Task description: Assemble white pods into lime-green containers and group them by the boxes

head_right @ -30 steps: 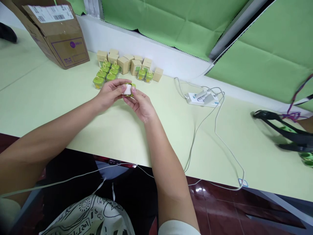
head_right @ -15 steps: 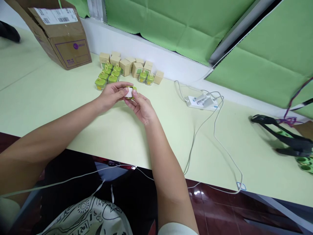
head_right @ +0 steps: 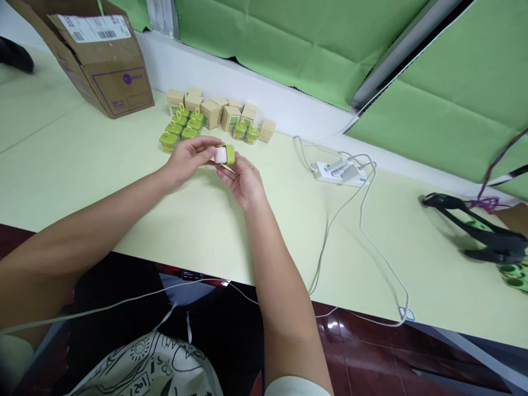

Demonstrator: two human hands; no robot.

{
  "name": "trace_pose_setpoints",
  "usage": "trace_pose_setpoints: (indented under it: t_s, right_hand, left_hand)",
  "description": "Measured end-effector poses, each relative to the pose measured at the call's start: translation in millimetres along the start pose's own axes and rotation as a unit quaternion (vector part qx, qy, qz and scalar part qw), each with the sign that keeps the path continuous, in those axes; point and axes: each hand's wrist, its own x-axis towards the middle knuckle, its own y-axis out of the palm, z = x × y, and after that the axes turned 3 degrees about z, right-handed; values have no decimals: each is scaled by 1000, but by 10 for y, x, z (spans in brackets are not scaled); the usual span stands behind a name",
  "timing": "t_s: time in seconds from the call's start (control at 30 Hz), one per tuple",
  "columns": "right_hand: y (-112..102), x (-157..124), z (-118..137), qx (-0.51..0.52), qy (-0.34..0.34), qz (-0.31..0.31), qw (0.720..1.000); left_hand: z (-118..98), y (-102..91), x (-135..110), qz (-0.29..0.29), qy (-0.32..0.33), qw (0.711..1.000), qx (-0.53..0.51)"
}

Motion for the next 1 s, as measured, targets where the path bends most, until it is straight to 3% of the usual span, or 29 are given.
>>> trace_pose_setpoints:
  t_s: [0.2, 0.27, 0.33, 0.53, 1.0]
  right_hand:
    - [-121, 99, -6, 10, -33, -84, 996]
    - [-165, 132, -10, 11, -48, -108, 993]
    - [-187, 147, -11, 8, -60, -128, 990]
    - [-153, 141, -22, -15, -86, -150, 985]
    - [-209, 275, -194, -92, -146, -116, 978]
  left_hand:
    - [141, -233, 131, -121, 24, 987, 105]
    - [200, -307, 143, -138, 39, 975, 170]
    - [231, -333, 116, -108, 43, 961, 252]
    - [220, -197, -9, 64, 6, 903, 426]
    - [236, -78, -56, 72, -33, 912, 404]
